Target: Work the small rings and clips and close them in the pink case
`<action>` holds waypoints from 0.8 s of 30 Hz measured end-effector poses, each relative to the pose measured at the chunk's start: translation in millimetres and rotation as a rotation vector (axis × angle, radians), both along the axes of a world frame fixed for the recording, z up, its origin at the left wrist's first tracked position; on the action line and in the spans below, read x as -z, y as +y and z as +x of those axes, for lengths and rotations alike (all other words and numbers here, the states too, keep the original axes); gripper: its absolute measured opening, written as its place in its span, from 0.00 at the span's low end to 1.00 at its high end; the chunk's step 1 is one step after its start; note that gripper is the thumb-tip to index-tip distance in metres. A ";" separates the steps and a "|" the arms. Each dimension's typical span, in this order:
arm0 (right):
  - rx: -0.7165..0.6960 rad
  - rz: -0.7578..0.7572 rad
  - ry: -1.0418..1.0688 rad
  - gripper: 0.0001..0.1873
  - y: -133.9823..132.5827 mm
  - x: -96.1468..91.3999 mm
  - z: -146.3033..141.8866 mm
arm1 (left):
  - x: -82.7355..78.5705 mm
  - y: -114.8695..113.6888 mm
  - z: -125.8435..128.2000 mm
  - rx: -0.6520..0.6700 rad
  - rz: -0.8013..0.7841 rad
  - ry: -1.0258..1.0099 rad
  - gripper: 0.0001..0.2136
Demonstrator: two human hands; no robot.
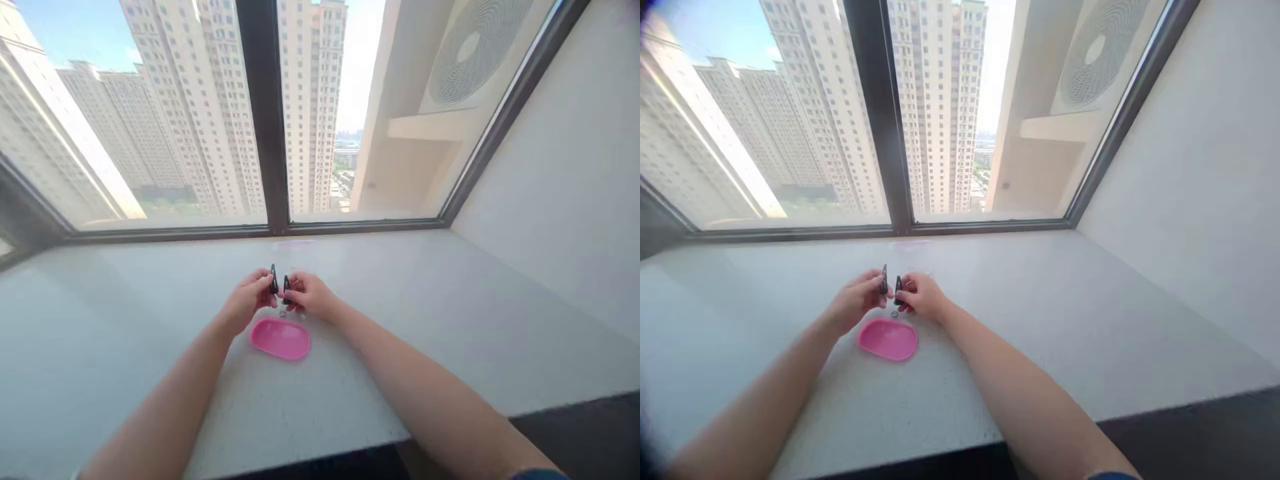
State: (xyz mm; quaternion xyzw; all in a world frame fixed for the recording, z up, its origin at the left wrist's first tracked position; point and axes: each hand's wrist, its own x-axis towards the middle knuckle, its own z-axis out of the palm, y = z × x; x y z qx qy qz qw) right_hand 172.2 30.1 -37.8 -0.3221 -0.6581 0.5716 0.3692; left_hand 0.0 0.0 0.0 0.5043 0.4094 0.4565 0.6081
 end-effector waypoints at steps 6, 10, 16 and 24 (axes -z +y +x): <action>-0.015 0.034 -0.008 0.14 1.7 1.5 1.5 | -1.8 -0.7 3.7 -0.009 0.020 0.029 0.09; -0.002 0.024 -0.014 0.13 1.2 1.6 2.7 | -1.4 -0.4 4.4 -0.001 0.039 0.057 0.09; 0.009 0.014 -0.025 0.12 1.4 2.6 2.8 | -0.6 0.1 5.1 -0.060 0.044 0.063 0.09; 0.037 0.004 0.045 0.11 4.1 3.6 3.2 | 1.7 2.9 5.5 -0.163 0.029 0.102 0.11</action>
